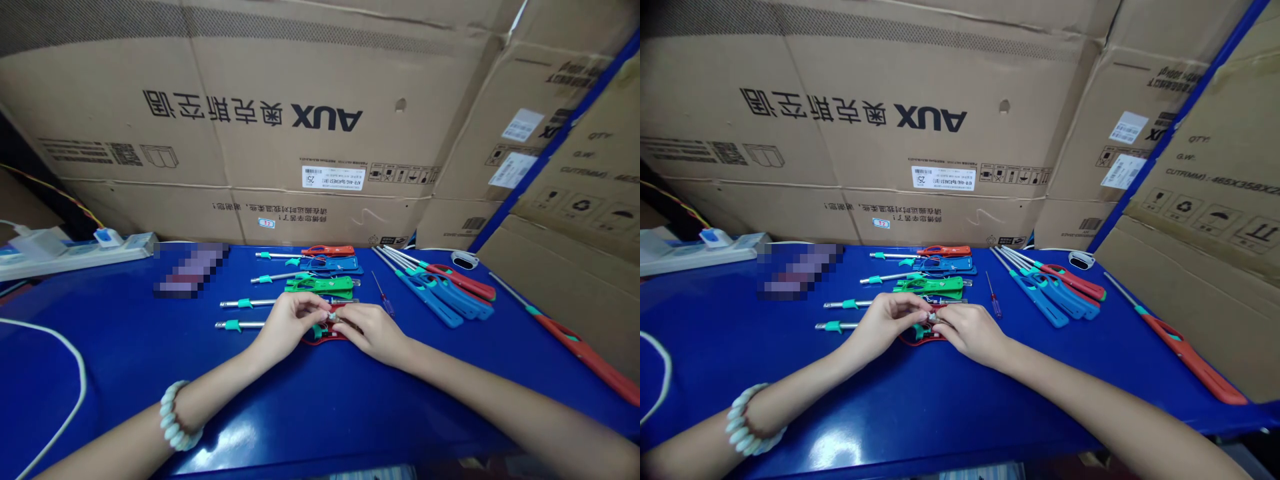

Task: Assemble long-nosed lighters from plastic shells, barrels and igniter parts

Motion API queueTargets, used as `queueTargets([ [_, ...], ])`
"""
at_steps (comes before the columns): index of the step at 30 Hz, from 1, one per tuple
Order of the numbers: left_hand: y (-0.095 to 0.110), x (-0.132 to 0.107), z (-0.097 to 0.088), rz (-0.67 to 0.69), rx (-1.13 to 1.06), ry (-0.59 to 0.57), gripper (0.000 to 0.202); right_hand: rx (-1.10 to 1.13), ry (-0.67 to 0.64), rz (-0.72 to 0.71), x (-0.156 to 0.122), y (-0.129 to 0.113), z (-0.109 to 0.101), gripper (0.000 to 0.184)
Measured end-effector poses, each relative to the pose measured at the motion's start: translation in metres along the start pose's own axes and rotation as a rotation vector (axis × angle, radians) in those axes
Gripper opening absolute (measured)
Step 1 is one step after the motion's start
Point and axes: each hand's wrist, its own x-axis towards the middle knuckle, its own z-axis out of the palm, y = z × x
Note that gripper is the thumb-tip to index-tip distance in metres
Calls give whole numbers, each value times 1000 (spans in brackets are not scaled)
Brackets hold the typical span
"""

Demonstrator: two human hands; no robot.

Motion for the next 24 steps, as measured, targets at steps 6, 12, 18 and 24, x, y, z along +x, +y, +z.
queueTargets([
  [6,-1,0,0,4,-23,12,17,93,9,60,1,0,-1,27],
  [12,3,-4,2,155,79,43,11,191,14,136,3,-3,-6,29],
  [18,14,-13,0,471,304,43,9,377,-15,176,6,-10,-16,34],
  [24,19,-20,-1,709,429,3,6,511,-60,223,6,-17,-24,35],
])
